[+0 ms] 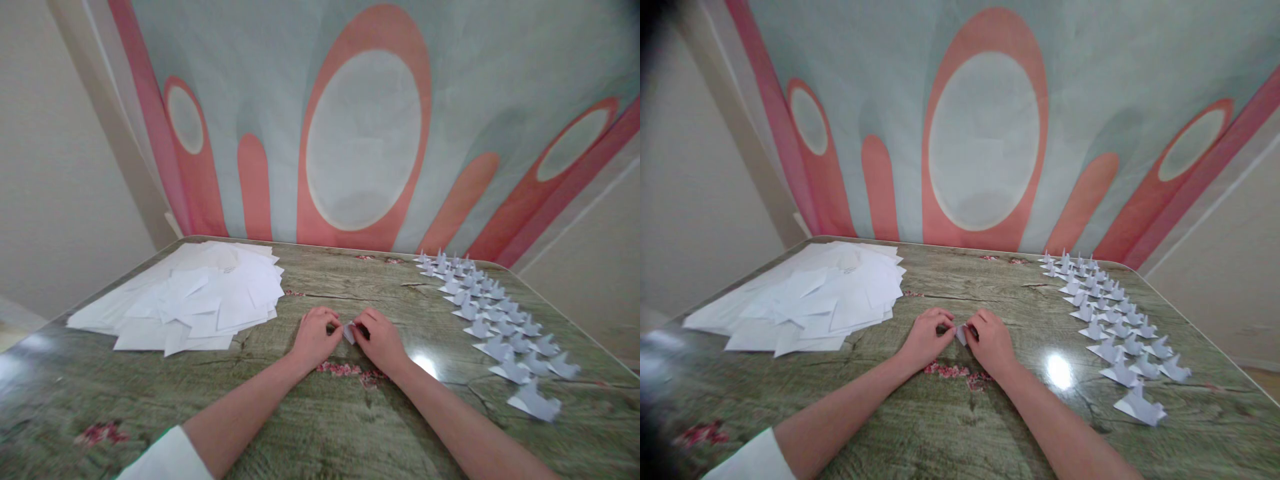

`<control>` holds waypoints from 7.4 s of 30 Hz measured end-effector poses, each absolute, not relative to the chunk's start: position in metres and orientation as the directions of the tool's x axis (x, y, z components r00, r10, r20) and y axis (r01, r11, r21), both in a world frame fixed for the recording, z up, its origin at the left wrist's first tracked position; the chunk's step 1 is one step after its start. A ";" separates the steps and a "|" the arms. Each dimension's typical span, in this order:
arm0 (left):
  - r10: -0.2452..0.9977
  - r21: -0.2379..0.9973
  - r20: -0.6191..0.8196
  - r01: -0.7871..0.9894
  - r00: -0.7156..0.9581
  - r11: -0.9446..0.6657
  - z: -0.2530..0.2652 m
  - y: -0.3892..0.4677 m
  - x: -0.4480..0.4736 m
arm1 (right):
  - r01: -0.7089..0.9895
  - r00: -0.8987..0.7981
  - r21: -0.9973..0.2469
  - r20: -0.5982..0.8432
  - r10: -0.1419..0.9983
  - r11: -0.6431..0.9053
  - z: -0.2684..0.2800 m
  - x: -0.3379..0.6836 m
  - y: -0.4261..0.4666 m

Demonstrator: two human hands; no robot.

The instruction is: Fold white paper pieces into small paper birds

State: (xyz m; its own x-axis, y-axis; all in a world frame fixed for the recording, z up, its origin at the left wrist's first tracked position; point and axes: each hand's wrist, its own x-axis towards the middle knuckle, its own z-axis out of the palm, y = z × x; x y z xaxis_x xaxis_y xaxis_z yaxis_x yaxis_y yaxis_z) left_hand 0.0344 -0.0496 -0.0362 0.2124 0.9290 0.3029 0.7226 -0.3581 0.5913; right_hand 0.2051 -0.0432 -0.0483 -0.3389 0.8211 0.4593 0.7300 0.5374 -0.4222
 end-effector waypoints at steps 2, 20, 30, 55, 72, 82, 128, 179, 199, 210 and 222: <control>0.928 0.593 0.302 0.719 0.218 -0.362 -0.036 -0.050 0.035 | 0.691 -0.304 -0.507 0.443 0.844 0.515 -0.050 0.206 -0.040; 0.928 0.548 0.288 0.753 0.238 -0.364 -0.032 -0.052 0.036 | 0.600 -0.293 -0.636 0.389 0.873 0.485 -0.052 0.207 -0.035; 0.923 0.552 0.287 0.743 0.257 -0.379 -0.033 -0.051 0.037 | 0.636 -0.296 -0.576 0.432 0.852 0.513 -0.048 0.205 -0.041; 0.912 0.553 0.208 0.726 0.354 -0.408 -0.027 -0.027 0.035 | 0.561 -0.321 -0.674 0.358 0.877 0.480 -0.046 0.210 -0.035; 0.906 0.510 0.245 0.749 0.344 -0.423 -0.034 -0.025 0.039 | 0.554 -0.289 -0.693 0.359 0.887 0.461 -0.045 0.213 -0.035; 0.916 0.522 0.214 0.753 0.339 -0.401 -0.032 -0.026 0.041 | 0.547 -0.250 -0.703 0.381 0.890 0.454 -0.047 0.209 -0.039; 0.810 0.586 0.252 0.582 0.530 -0.564 -0.038 -0.013 0.025 | 0.468 -0.280 -0.742 0.390 0.877 0.480 -0.046 0.211 -0.037; 0.921 0.581 0.138 0.723 0.364 -0.373 -0.038 -0.005 0.040 | 0.477 -0.217 -0.804 0.283 0.934 0.354 -0.052 0.212 -0.036; 0.751 0.621 0.198 0.512 0.630 -0.593 -0.042 0.010 0.023 | 0.512 -0.215 -0.775 0.300 0.929 0.369 -0.052 0.213 -0.036; 0.786 0.623 0.210 0.540 0.581 -0.566 -0.043 0.008 0.026 | 0.507 -0.226 -0.770 0.315 0.922 0.388 -0.052 0.212 -0.037; 0.814 0.608 0.232 0.574 0.532 -0.549 -0.045 0.005 0.030 | 0.478 -0.236 -0.783 0.321 0.917 0.397 -0.053 0.213 -0.036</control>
State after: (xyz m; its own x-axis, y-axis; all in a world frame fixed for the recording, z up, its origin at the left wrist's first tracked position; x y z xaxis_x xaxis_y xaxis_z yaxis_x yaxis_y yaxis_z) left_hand 0.0299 0.0052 -0.0449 0.5324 0.8140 0.2322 0.5739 -0.5488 0.6079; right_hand 0.2126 -0.0357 -0.0533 -0.2365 0.9171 0.3210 0.4779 0.3975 -0.7834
